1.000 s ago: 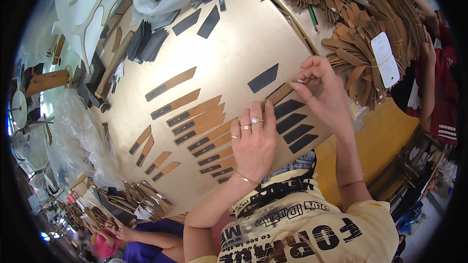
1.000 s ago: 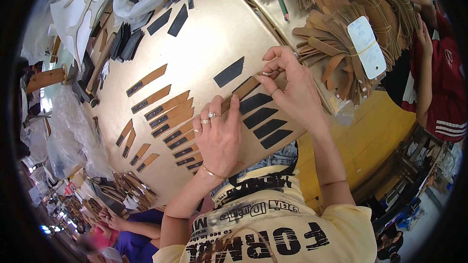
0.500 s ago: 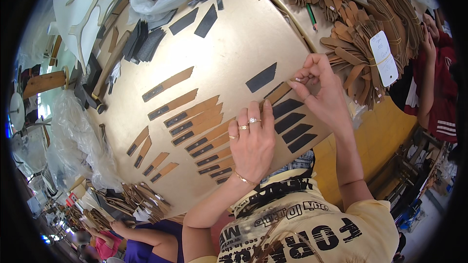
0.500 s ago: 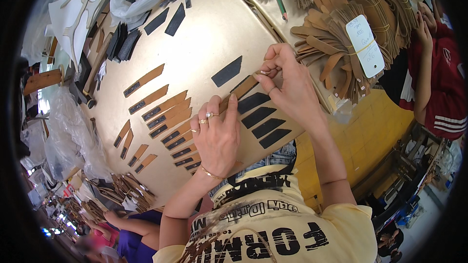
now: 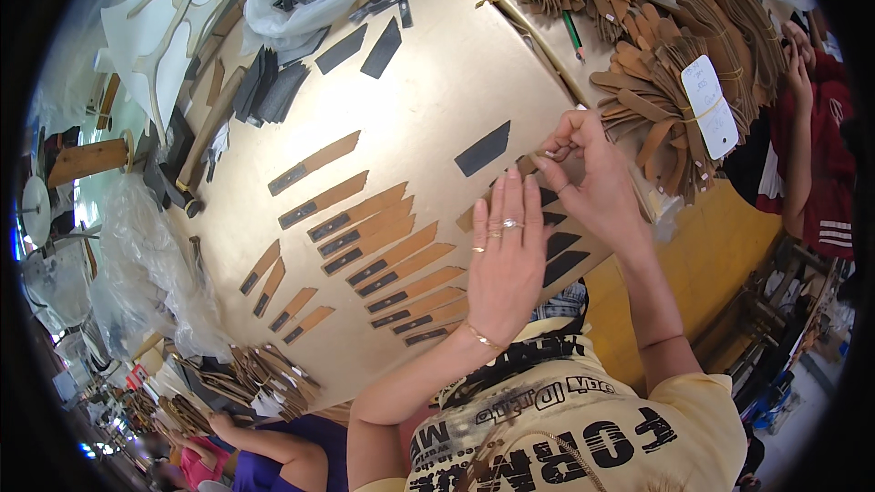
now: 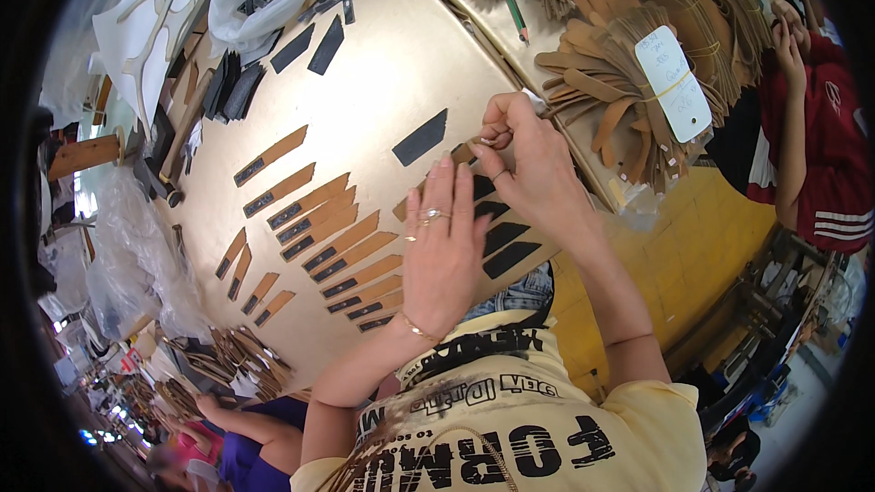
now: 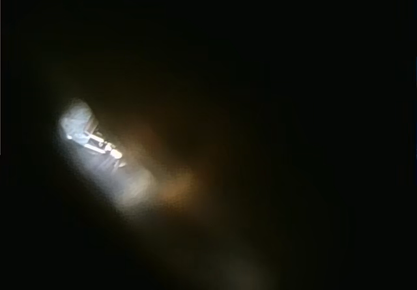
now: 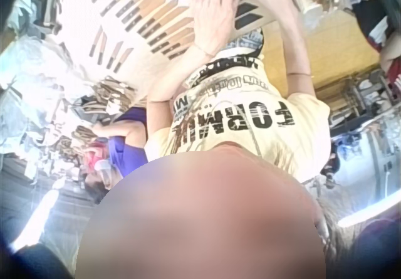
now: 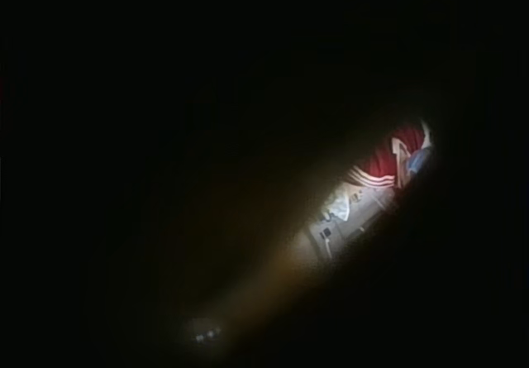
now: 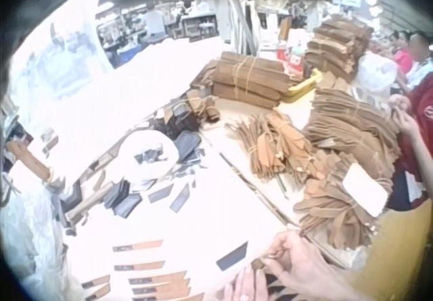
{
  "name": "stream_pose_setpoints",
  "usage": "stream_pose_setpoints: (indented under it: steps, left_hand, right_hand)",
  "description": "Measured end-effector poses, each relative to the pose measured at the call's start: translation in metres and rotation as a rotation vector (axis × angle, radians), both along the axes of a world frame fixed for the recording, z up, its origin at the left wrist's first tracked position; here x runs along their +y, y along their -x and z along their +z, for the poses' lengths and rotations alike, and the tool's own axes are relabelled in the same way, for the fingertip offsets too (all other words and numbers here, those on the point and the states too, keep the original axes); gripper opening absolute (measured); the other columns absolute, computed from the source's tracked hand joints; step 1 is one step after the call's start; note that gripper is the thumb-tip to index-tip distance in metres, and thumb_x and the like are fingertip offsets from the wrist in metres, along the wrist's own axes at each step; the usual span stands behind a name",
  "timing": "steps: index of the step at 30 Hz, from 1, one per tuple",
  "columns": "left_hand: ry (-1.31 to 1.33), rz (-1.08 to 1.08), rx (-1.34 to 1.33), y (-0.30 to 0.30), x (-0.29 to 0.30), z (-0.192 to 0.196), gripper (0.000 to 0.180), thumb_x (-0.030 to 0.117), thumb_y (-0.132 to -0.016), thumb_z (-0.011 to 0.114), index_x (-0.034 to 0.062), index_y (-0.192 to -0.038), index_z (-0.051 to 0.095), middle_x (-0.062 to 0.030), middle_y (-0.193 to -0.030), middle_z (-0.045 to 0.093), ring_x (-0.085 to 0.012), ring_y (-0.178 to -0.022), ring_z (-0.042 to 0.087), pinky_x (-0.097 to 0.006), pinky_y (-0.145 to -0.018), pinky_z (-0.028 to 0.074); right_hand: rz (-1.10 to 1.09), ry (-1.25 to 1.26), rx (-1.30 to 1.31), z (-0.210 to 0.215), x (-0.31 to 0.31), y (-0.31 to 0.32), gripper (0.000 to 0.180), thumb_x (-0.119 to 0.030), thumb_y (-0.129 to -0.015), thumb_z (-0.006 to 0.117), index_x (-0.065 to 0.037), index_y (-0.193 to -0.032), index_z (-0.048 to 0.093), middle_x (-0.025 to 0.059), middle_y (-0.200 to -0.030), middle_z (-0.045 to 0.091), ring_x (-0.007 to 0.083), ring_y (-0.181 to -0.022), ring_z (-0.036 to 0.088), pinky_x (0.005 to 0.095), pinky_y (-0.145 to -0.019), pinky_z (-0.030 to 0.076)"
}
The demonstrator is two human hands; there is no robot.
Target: The person repeatedly picks up small black and tan leather pieces from a table, aligns them, and presses them together by hand. They place the assembled pairs back on the table and continue the process with additional pieces.
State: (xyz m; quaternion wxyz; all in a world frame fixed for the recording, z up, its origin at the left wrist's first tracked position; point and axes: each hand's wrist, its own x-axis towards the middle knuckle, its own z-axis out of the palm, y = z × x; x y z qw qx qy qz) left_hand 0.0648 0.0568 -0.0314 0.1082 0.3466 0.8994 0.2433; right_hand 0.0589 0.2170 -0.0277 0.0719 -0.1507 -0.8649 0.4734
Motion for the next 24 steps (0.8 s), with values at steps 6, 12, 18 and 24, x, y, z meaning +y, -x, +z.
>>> stream_pose_setpoints:
  steps: [6, 12, 18, 24]
  left_hand:
    - [0.073, -0.014, -0.055, -0.005, 0.009, -0.006, 0.070, 0.037, -0.098, 0.054, -0.0087, -0.146, 0.035, -0.0267, -0.156, 0.028, -0.0390, -0.145, 0.029, -0.050, -0.117, 0.027]
    - [0.030, -0.019, -0.088, -0.002, 0.007, -0.004, 0.074, 0.040, -0.096, 0.057, -0.0095, -0.146, 0.034, -0.0278, -0.156, 0.027, -0.0415, -0.145, 0.028, -0.049, -0.118, 0.026]
    - [-0.011, -0.038, -0.137, 0.001, 0.002, -0.003, 0.074, 0.036, -0.095, 0.060, -0.0087, -0.147, 0.033, -0.0271, -0.156, 0.027, -0.0403, -0.145, 0.027, -0.049, -0.118, 0.026]
    - [-0.037, -0.055, -0.152, 0.006, -0.002, -0.006, 0.074, 0.034, -0.094, 0.062, -0.0072, -0.148, 0.033, -0.0261, -0.157, 0.026, -0.0396, -0.145, 0.027, -0.049, -0.118, 0.026]
  right_hand:
    - [-0.073, -0.004, -0.059, 0.009, 0.012, 0.000, 0.031, 0.001, -0.084, 0.069, -0.003, -0.111, 0.054, 0.0111, -0.095, 0.062, 0.0220, -0.078, 0.062, 0.0321, -0.068, 0.053]
    - [0.033, -0.123, 0.017, 0.005, 0.013, -0.002, 0.022, 0.000, -0.086, 0.068, -0.002, -0.108, 0.064, 0.0084, -0.104, 0.060, 0.0177, -0.086, 0.061, 0.0285, -0.072, 0.050]
    - [0.010, -0.244, 0.117, -0.002, 0.004, -0.012, 0.022, -0.002, -0.089, 0.066, -0.001, -0.111, 0.066, 0.0110, -0.112, 0.059, 0.0223, -0.091, 0.065, 0.0311, -0.078, 0.053]
    - [-0.037, -0.052, 0.053, 0.003, 0.004, -0.010, 0.023, -0.002, -0.092, 0.064, -0.001, -0.114, 0.066, 0.0113, -0.102, 0.062, 0.0213, -0.084, 0.067, 0.0304, -0.079, 0.053]
